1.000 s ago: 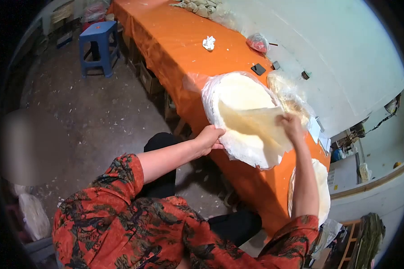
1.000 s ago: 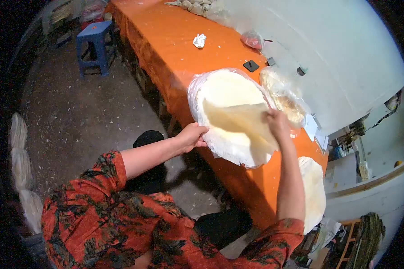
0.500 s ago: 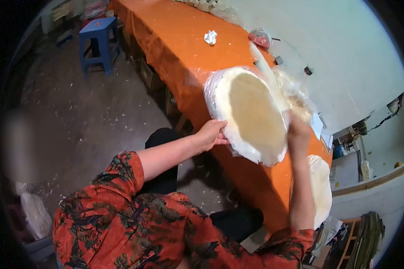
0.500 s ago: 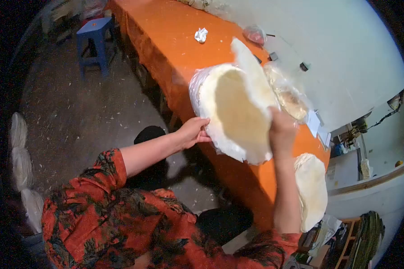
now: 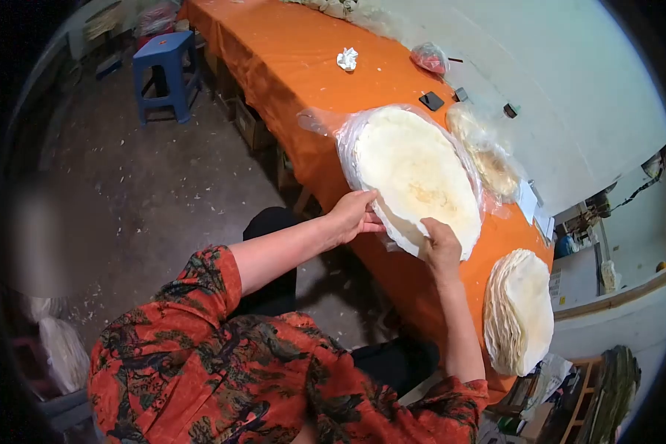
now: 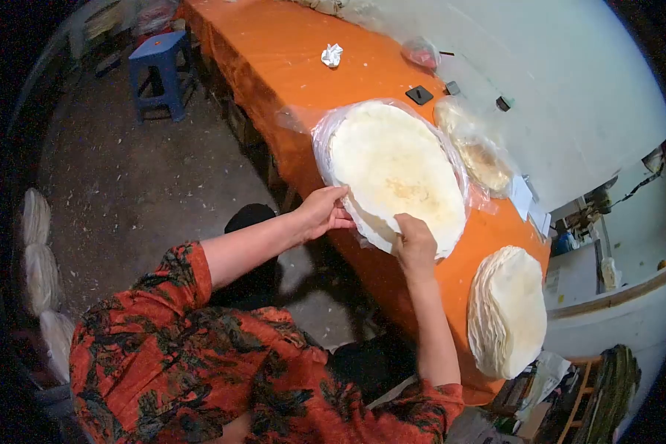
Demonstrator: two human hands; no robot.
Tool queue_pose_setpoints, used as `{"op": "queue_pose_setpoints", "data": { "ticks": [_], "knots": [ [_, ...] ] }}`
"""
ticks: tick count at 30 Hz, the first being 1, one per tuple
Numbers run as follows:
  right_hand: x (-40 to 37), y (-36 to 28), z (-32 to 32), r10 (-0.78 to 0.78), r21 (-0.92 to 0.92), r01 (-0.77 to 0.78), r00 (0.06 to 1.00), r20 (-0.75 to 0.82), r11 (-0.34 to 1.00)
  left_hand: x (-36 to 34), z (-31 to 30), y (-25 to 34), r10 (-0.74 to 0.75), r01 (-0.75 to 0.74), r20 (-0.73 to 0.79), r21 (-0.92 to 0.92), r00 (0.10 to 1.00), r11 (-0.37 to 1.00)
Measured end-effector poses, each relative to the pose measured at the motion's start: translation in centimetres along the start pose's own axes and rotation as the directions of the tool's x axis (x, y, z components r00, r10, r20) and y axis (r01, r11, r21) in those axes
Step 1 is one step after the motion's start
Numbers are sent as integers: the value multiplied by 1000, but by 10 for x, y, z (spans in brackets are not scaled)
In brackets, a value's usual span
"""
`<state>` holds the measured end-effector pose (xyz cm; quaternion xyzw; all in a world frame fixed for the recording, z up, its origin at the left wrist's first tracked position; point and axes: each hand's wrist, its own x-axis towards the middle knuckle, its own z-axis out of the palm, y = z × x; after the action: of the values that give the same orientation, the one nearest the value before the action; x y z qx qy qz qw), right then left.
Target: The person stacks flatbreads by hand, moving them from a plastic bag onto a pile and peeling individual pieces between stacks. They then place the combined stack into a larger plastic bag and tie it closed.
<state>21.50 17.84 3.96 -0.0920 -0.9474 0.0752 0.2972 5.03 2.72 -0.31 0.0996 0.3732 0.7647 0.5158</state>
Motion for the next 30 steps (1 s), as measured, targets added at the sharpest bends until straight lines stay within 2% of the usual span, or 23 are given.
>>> {"op": "queue_pose_setpoints", "data": {
  "ticks": [2,5,8,13,15,16,18,19,20,21,22,23,24,25,26,29,30],
  "knots": [
    [-6,-3,8,-101,-62,102,995,21,993,1,-1,-2,23,-21,27,-79,999,997],
    [-12,-5,8,-73,-53,73,997,10,996,2,-1,0,-6,12,36,-146,999,989],
    [-16,-11,4,-33,-19,33,999,4,999,1,4,1,40,-34,54,-100,998,994],
    [-17,-28,-3,-22,-10,22,1000,-17,1000,4,13,2,30,-27,103,-24,994,999],
    [-14,-51,-12,-124,-306,68,978,-169,950,8,17,-1,57,-59,30,82,998,995],
    [-18,-61,-14,-118,-318,56,977,-178,946,9,19,2,52,-56,46,88,998,995],
    [-45,-80,-17,-15,79,34,974,-226,996,10,23,4,71,-71,10,62,997,995],
    [-60,-86,-14,221,364,-189,974,-47,912,11,25,4,100,-100,10,-14,995,995],
    [-72,-88,-8,386,575,-418,904,185,704,12,26,4,93,-92,16,-8,996,996],
    [-77,-79,-1,532,800,-542,771,350,259,7,30,9,123,-123,3,-18,992,992],
    [-79,-66,-4,521,891,-453,754,400,-30,2,34,14,153,-153,-9,-29,988,988],
    [-80,-56,-8,574,911,-333,708,411,-242,-7,37,18,194,-192,16,-76,981,978],
    [-80,-49,-15,615,884,-182,658,434,-430,-10,30,20,174,-169,50,-93,984,981],
    [-84,-41,-16,661,882,-91,628,411,-462,-19,24,23,179,-173,71,-85,981,981],
    [-87,-37,-18,728,912,-47,587,355,-407,-28,17,24,185,-179,96,-74,978,981],
    [-89,-26,-23,719,923,7,629,295,-385,-48,-12,21,60,-60,-4,66,998,996],
    [-87,-20,-26,699,920,-28,641,316,-390,-46,-26,19,24,-23,-10,103,1000,994]
  ]
}}
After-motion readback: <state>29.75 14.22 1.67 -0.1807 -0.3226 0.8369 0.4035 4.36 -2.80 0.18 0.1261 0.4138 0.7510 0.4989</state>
